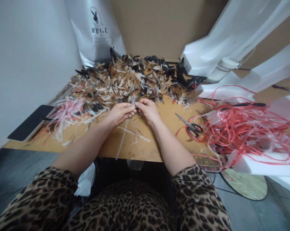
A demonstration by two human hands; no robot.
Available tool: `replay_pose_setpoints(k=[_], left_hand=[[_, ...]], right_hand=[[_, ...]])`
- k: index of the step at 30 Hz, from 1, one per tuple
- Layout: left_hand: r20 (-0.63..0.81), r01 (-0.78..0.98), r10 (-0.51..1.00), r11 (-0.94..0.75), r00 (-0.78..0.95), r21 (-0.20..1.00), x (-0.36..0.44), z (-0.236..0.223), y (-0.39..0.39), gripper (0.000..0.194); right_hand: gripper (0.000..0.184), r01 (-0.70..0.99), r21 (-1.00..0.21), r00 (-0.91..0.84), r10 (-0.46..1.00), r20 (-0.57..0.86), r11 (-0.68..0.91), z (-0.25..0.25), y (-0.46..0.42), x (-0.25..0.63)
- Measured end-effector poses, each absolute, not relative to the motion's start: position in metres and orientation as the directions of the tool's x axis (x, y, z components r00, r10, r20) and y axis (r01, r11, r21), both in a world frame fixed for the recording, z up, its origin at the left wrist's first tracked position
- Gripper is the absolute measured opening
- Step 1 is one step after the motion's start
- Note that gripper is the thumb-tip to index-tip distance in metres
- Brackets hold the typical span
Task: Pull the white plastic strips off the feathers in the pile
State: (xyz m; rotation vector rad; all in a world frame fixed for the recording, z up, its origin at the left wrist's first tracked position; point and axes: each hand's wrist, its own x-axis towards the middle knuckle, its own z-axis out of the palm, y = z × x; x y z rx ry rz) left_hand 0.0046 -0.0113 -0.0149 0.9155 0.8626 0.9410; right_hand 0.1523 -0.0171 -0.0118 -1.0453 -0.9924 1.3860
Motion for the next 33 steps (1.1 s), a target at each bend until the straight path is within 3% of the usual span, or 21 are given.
replay_pose_setpoints(k=[15,25,33], left_hand=[[-0.084,-0.173,0.951,0.140,0.298,0.975,0.0054,-0.0183,-0.0097,0.028],[-0.181,-0.266,0.944,0.256,0.276,0.929,0.0030,-0.0195,-0.0051,0.024],[-0.233,-0.297,0.886,0.366,0.401,0.882,-0.0005,-0.0238,-0.0034,0.021]], right_hand=[[0.037,-0.127,-0.990,0.012,0.998,0.059,0.060,-0.0149,-0.0138,0.1564],[0.037,-0.199,-0.980,-0.028,1.000,0.002,-0.003,-0.0128,-0.0142,0.1553],[0.030,-0.191,-0.981,-0.018,0.999,0.043,0.039,-0.0144,-0.0111,0.1584]])
